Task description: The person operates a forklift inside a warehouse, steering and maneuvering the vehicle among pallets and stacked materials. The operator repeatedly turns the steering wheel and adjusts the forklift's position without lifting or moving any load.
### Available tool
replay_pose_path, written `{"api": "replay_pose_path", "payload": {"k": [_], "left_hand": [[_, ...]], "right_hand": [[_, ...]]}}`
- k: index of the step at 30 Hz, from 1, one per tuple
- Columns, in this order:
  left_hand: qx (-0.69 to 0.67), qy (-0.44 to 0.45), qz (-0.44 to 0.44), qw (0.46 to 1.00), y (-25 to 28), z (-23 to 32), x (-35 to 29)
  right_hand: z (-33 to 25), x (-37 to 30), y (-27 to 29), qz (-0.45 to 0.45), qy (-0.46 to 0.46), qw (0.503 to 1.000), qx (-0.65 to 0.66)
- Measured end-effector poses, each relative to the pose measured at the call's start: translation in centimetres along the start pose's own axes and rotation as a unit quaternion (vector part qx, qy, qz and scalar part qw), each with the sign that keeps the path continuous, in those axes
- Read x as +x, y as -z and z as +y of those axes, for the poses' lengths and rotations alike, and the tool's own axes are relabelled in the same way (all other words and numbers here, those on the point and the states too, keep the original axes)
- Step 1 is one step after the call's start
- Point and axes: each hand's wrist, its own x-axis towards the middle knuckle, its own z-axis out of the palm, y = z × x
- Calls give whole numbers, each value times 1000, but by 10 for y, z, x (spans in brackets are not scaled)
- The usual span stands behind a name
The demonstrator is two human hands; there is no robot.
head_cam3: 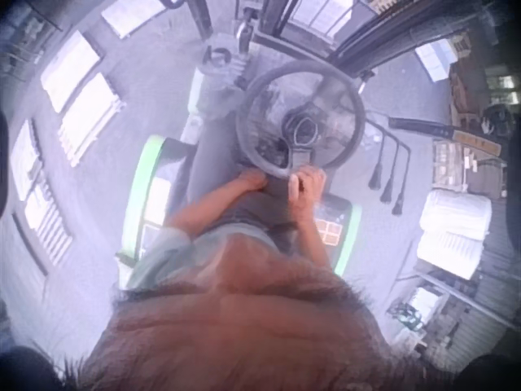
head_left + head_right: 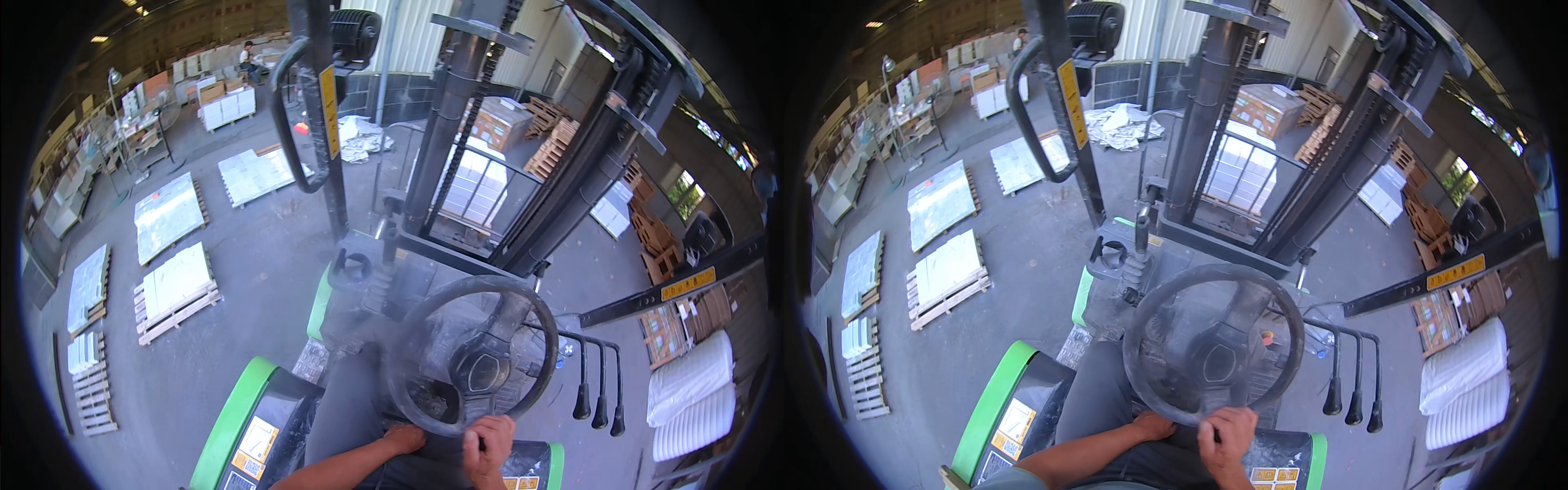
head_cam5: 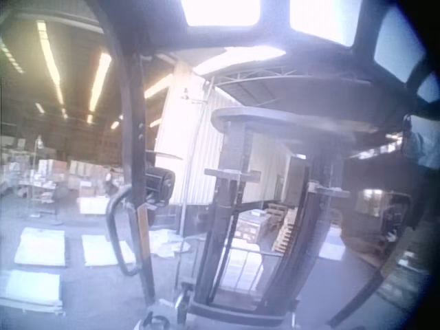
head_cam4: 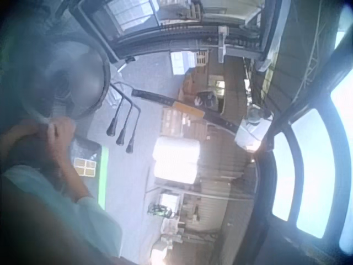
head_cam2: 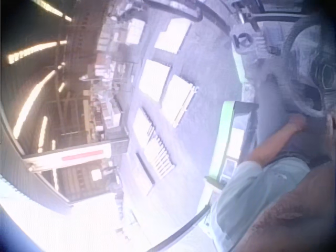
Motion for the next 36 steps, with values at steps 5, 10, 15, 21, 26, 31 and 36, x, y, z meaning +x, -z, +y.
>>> {"api": "replay_pose_path", "payload": {"k": [5, 10, 15, 21, 26, 31, 36], "left_hand": [[14, -42, -22, 999, 91, -33, 111], [16, -11, -72, 997, 227, -64, 272], [7, 56, -26, 998, 188, -73, 203], [41, 49, -24, 998, -4, 44, 15], [82, -44, -40, 995, -104, 132, -90], [102, -24, -103, 989, -111, 135, -90], [86, -25, -73, 993, -85, 117, -77]], "right_hand": [[112, 93, -38, 128, -162, 976, -76], [285, 288, -117, 190, -207, 959, -33], [255, 323, -139, 183, -119, 976, 9], [105, 155, 29, 189, -129, 973, -22], [14, 27, 178, 242, -122, 957, -97], [6, 20, 190, 257, -111, 955, -95], [24, 39, 158, 233, -128, 959, -97]]}}
